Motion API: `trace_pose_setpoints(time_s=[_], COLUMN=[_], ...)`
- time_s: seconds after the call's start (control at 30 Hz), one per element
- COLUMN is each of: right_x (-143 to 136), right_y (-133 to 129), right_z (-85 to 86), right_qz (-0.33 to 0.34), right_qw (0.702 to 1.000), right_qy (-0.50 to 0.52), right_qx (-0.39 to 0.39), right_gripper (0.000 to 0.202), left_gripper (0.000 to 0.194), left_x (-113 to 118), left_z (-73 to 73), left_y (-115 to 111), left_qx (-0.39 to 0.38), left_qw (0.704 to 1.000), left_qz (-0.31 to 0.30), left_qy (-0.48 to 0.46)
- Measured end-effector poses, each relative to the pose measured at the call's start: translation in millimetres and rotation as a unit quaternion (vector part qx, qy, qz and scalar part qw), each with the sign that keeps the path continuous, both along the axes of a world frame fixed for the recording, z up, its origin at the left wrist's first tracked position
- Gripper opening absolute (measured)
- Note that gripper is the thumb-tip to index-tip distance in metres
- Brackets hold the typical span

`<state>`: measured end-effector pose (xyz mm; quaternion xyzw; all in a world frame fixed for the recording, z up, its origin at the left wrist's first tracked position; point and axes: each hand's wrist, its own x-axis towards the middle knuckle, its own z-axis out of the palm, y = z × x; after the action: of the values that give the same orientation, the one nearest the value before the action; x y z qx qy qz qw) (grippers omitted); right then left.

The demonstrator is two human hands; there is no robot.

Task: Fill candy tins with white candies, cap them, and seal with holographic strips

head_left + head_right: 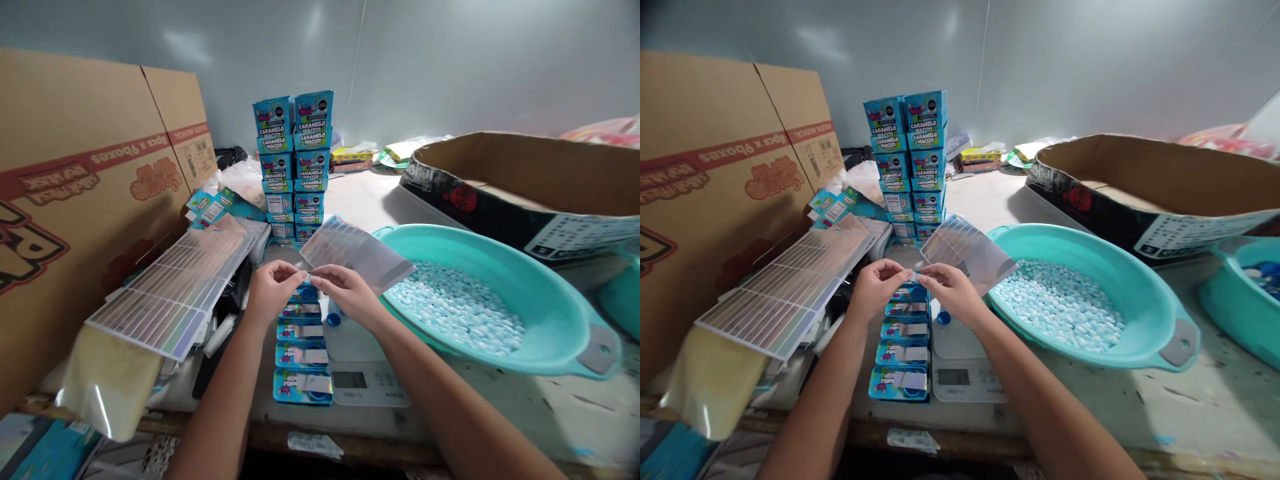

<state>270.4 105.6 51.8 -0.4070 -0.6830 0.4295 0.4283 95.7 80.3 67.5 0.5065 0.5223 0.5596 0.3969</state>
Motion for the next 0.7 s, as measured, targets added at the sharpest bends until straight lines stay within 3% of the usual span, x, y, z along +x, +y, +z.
trace_pose_setpoints(time_s=[0.2, 0.37, 0.53, 0.7], right_x=[3, 6, 4, 2], right_y=[2, 4, 4, 8], right_z=[3.2, 7.3, 4.9, -5.8], right_qz=[0.019, -0.006, -0.007, 0.031], right_qw=[0.995, 0.986, 0.984, 0.986], right_qy=[0.055, 0.074, 0.076, 0.051], right_qx=[-0.083, -0.146, -0.163, -0.157], right_gripper=[0.036, 0.044, 0.041, 0.050], left_gripper=[0.026, 0.022, 0.025, 0.023], left_x=[-10, -9, -10, -15], left_z=[-4.9, -0.7, -0.2, -4.7], left_y=[5, -3, -4, 1], left_qx=[-0.048, -0.065, -0.052, -0.098], left_qw=[0.998, 0.973, 0.960, 0.947], left_qz=[-0.014, 0.052, 0.063, 0.043], left_qy=[0.033, 0.213, 0.270, 0.304])
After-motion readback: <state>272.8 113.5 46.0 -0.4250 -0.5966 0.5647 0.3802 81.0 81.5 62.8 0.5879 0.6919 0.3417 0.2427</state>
